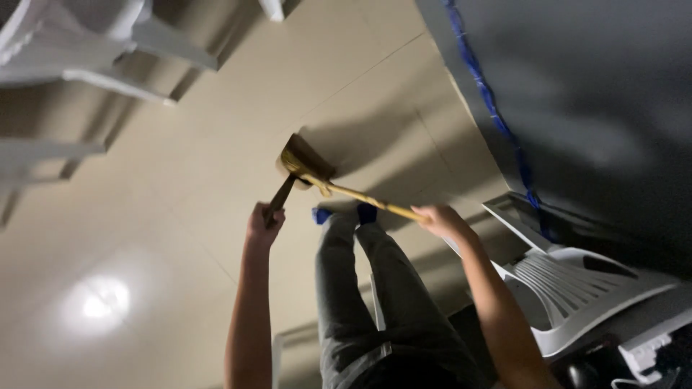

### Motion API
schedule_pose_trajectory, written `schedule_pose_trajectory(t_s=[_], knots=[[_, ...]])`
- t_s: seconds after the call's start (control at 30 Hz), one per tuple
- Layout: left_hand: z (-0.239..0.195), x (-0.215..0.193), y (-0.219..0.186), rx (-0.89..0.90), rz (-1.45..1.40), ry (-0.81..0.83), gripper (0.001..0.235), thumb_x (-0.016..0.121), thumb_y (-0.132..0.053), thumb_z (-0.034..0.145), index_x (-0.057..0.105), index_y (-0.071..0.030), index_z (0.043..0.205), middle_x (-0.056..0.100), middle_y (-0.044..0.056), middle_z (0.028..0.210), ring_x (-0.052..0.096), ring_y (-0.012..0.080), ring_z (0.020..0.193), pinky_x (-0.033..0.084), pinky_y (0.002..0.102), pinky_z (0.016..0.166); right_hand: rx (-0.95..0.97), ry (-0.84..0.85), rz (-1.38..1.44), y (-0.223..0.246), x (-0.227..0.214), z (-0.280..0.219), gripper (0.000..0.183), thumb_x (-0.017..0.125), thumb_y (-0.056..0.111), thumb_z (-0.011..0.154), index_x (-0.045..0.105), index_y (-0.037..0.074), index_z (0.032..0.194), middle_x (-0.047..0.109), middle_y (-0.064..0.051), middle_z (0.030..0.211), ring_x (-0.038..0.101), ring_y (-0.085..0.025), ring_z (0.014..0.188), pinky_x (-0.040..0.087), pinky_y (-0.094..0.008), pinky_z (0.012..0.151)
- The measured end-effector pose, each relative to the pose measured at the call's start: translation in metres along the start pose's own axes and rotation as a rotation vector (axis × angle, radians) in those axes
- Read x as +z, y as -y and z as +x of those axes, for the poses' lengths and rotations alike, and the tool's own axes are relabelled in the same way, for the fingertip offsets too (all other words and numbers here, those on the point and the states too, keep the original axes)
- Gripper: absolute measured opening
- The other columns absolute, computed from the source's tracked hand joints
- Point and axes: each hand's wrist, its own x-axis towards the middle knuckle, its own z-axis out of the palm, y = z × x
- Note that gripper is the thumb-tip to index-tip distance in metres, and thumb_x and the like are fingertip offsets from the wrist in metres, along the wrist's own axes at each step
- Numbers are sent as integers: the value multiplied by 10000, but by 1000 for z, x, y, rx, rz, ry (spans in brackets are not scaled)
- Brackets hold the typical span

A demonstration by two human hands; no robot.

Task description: The person walks through a room with computer stations, picks up a broom and dustpan, and sweeps the tiled floor. They gather debris into the dustpan while moving between rows of white chairs and computer desks.

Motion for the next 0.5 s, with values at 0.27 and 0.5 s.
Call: schedule_pose_trajectory(t_s=[0.27, 0.5], knots=[[16, 30, 0, -47, 198, -81, 135, 596, -175, 982, 579, -44, 954, 626, 152, 868, 555, 207, 633, 507, 273, 537, 270, -234, -9, -116, 28, -135, 402, 665, 190, 941, 658, 159, 1342, 746, -106, 792, 656, -188, 620, 549, -392, 597], [1, 106, -4, -181, 355, -42, 118, 620, -190, 980, 570, -84, 986, 615, 88, 872, 575, 194, 666, 507, 289, 551, 506, -432, -135, -100, 44, 13, 732, 592, 112, 863, 480, 203, 1580, 750, -221, 881, 717, -382, 789, 585, -510, 728]])
